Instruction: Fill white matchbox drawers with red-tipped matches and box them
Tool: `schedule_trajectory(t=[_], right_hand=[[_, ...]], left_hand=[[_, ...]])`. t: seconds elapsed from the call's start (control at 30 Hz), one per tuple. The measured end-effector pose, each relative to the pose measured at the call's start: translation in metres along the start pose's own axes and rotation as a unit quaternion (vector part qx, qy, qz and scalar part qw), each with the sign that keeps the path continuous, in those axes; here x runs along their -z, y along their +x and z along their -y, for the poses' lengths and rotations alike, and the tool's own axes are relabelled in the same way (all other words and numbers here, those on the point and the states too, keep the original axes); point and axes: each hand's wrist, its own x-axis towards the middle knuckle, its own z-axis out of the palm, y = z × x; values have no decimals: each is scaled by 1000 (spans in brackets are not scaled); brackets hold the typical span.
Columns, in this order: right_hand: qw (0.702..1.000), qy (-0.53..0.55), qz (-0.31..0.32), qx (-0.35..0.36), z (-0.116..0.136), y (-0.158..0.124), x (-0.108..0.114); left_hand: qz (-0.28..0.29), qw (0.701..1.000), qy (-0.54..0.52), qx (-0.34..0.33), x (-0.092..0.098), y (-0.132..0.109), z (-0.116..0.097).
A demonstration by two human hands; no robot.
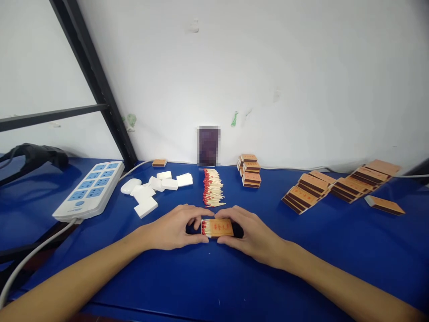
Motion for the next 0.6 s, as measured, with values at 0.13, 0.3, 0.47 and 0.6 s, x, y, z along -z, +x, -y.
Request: schedule_trajectory(t=[0.13,0.3,0.47,0.6], right_hand=[[999,5,11,45,7,-3,-6],[996,-33,6,79,10,-7,-5],[975,-180,-100,76,-8,-15,29],[914,-321,-249,-21,-47,-42,82]], left_hand=[[4,999,-42,-8,-7,1,-4],[-1,1000,0,-14,-6,-2,-3],[-24,996,65,-50,3,-2,-6],[-116,975,64,-181,8,-16,-34]])
